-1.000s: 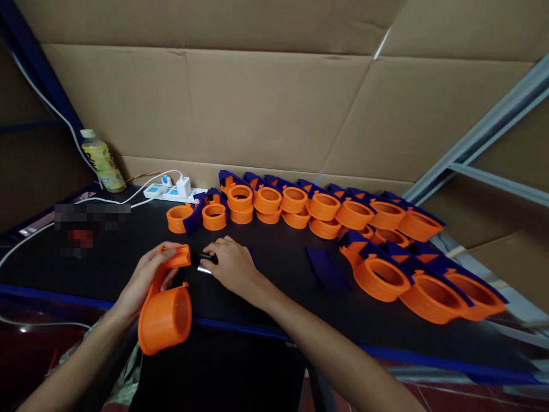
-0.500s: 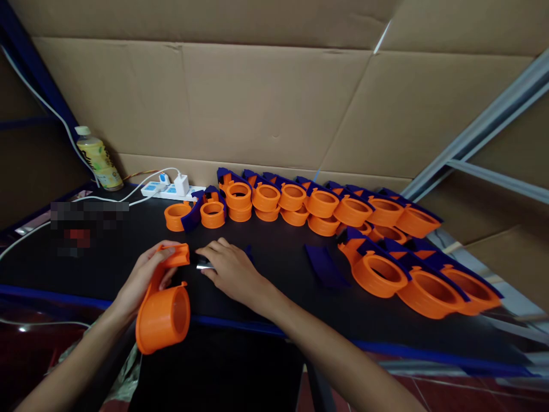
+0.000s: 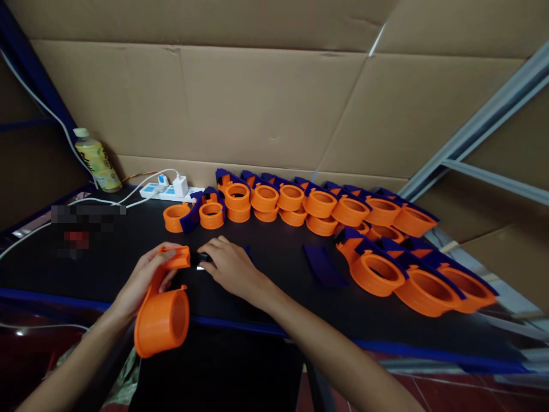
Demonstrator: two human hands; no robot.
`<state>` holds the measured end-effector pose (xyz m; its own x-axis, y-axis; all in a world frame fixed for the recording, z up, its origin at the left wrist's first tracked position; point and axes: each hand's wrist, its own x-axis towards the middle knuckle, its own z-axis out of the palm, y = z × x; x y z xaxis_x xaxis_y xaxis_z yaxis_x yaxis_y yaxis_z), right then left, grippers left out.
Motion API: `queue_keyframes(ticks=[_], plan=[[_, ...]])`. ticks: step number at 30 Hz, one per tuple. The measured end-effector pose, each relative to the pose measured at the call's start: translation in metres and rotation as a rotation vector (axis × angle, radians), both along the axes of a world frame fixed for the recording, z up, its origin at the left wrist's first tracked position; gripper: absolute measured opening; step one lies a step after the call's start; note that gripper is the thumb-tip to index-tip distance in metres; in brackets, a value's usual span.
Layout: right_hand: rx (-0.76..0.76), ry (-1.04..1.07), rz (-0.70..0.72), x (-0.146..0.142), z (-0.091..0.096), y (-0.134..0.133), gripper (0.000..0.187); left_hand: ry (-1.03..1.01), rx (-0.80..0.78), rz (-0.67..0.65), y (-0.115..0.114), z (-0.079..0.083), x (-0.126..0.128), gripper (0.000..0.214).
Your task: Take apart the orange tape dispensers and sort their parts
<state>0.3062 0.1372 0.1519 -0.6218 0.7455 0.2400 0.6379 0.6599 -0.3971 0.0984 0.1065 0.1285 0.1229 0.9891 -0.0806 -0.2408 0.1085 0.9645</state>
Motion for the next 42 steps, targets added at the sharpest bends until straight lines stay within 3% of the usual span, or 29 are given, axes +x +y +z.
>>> queue_keyframes(ticks=[8, 13, 18, 23, 31, 37, 39, 42], plan=[[-0.024, 0.041, -0.024, 0.002, -0.002, 0.004, 0.023, -0.003, -0.001, -0.014, 0.001, -0.002, -0.001, 0.035], [-0.057, 0.183, -0.061, 0.003, 0.006, -0.002, 0.024, -0.041, -0.008, -0.018, 0.000, -0.002, -0.001, 0.034], [-0.243, 0.364, -0.069, -0.001, 0.022, -0.031, 0.033, -0.110, 0.032, 0.065, -0.005, 0.000, 0.003, 0.033], [-0.383, 0.340, -0.034, -0.006, 0.036, -0.069, 0.063, -0.167, 0.058, 0.145, -0.010, 0.003, 0.008, 0.039], [-0.320, 0.188, -0.022, -0.010, 0.050, -0.089, 0.074, -0.228, 0.100, 0.187, -0.013, 0.007, 0.010, 0.034], [-0.182, 0.229, -0.094, -0.007, 0.047, -0.077, 0.068, -0.193, 0.131, 0.215, -0.015, 0.005, 0.005, 0.051], [-0.103, 0.232, -0.159, -0.008, 0.043, -0.069, 0.071, -0.095, 0.127, 0.156, -0.019, 0.004, 0.002, 0.059], [0.019, 0.179, -0.226, -0.013, 0.037, -0.061, 0.073, 0.014, 0.112, -0.044, -0.029, 0.005, 0.002, 0.066]])
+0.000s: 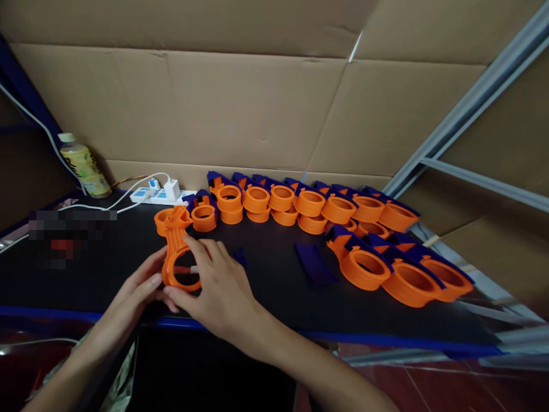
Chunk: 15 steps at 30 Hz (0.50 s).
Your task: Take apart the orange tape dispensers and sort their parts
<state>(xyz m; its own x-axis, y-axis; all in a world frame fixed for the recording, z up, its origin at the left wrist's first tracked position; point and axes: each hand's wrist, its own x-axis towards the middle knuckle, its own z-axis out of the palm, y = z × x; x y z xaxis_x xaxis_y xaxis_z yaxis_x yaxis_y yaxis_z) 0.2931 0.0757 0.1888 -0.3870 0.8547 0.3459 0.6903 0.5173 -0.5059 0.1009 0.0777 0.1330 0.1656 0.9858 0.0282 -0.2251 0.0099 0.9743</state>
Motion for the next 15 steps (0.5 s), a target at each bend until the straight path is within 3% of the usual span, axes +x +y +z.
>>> queue_keyframes(ticks=[2, 8, 12, 13, 15], plan=[[0.053, -0.047, -0.010, -0.004, -0.003, 0.001, 0.075, 0.026, -0.005, -0.062, -0.004, 0.000, 0.003, 0.071], [0.160, -0.104, 0.176, -0.004, -0.003, -0.006, 0.086, 0.052, 0.008, 0.110, 0.006, 0.000, -0.003, 0.062], [0.198, -0.090, 0.177, 0.016, -0.006, -0.007, 0.069, 0.149, 0.089, 0.346, 0.022, 0.007, -0.044, 0.053], [0.196, -0.074, 0.155, 0.023, -0.008, -0.007, 0.064, 0.236, 0.148, 0.449, 0.027, 0.008, -0.059, 0.050], [0.188, -0.035, 0.109, 0.037, -0.013, -0.007, 0.058, 0.488, 0.215, 0.532, 0.038, 0.010, -0.088, 0.046]])
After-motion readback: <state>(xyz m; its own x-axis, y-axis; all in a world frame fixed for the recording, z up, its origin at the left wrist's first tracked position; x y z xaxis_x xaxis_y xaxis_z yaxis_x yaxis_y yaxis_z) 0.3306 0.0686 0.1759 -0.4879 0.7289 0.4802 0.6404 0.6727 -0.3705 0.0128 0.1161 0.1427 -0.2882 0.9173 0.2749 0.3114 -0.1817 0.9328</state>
